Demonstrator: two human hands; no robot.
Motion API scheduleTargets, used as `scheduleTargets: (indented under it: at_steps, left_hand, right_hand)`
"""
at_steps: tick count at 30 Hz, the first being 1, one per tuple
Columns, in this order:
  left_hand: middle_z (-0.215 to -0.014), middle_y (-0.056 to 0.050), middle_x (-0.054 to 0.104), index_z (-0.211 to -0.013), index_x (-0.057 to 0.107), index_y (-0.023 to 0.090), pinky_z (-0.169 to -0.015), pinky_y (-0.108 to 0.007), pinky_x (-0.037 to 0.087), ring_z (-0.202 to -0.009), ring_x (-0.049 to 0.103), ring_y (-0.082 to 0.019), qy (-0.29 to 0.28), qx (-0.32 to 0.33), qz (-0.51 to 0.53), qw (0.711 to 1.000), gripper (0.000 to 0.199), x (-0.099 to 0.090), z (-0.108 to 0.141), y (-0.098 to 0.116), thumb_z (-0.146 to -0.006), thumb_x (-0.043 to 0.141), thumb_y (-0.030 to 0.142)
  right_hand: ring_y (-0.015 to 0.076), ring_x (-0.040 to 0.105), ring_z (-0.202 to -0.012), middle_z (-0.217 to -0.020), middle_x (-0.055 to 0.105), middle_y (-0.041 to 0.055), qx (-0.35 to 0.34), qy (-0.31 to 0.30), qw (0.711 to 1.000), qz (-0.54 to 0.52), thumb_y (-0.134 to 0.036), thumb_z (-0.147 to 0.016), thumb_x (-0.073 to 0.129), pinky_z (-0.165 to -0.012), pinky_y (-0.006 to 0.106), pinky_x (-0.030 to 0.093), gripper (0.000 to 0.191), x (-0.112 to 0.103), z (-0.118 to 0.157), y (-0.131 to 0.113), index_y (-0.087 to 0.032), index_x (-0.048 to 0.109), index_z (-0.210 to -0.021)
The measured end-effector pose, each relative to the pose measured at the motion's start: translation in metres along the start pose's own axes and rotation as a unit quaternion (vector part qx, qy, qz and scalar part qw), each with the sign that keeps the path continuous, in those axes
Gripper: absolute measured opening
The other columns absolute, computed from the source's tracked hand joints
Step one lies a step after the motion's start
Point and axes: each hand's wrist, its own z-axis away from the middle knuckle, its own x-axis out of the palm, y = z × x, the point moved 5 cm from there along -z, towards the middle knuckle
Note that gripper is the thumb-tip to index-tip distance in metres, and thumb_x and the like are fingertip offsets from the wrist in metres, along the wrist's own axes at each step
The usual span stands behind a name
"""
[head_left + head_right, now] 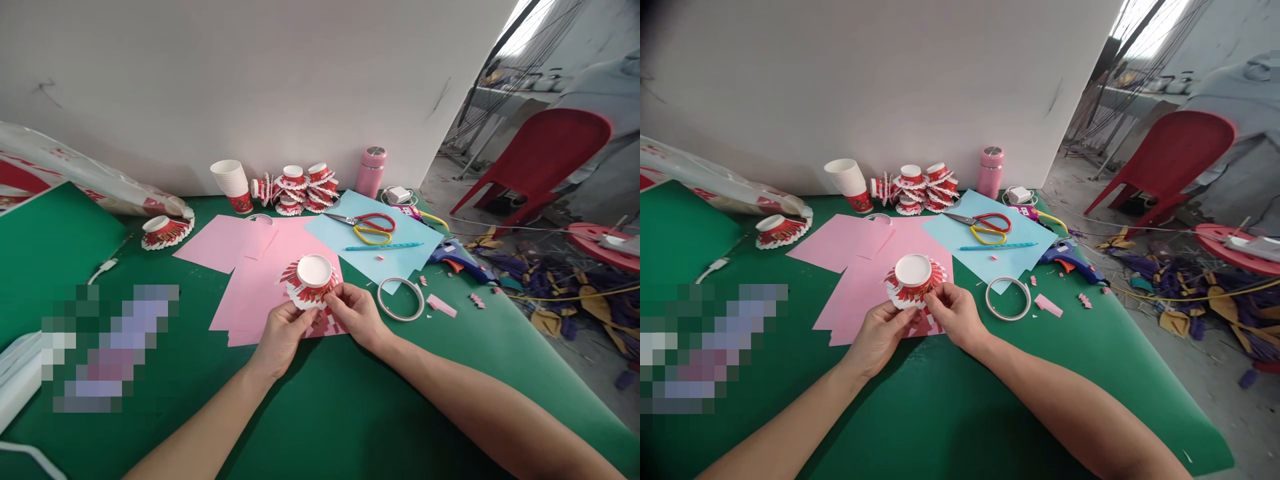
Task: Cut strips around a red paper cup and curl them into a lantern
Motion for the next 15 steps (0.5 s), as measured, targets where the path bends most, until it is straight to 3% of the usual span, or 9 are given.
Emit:
scheduleTargets:
  at_steps: [6, 11, 15]
  left_hand:
    - [-0.068, -0.002, 0.066, -0.077, 0.072, 0.015, -0.066, -0.025, 0.045, -0.064, 0.056, -0.011, -0.009, -0.008, 0.034, 0.999, 0.017, 0.0024, -0.0003, 0.0008, -0.065, 0.074, 0.028]
    - [-0.081, -0.005, 0.070, -0.083, 0.072, 0.016, -0.072, -0.026, 0.046, -0.074, 0.059, -0.013, -0.016, -0.021, 0.046, 0.999, 0.023, 0.0065, -0.0005, 0.0015, -0.064, 0.075, 0.027]
    - [-0.071, -0.003, 0.067, -0.077, 0.072, 0.014, -0.065, -0.025, 0.045, -0.064, 0.055, -0.010, 0.001, -0.018, 0.034, 0.999, 0.020, 0.0048, -0.0011, 0.0010, -0.063, 0.076, 0.028]
  right_hand:
    - [0.0071, 0.038, -0.047, -0.053, 0.046, -0.0044, -0.012, 0.019, 1.000, -0.005, -0.045, -0.068, 0.063, -0.047, 0.022, 0.033, 0.033, -0.0008, -0.0009, -0.0020, -0.017, 0.049, -0.060]
    - [0.0085, 0.042, -0.050, -0.055, 0.050, -0.0027, -0.017, 0.017, 1.000, -0.017, -0.046, -0.070, 0.063, -0.050, 0.023, 0.037, 0.032, 0.0007, -0.0012, 0.0018, -0.017, 0.052, -0.062]
    - [0.0083, 0.042, -0.050, -0.055, 0.050, -0.0028, -0.017, 0.006, 1.000, -0.023, -0.044, -0.070, 0.063, -0.049, 0.023, 0.035, 0.030, 0.0035, -0.0003, 0.0027, -0.016, 0.053, -0.063]
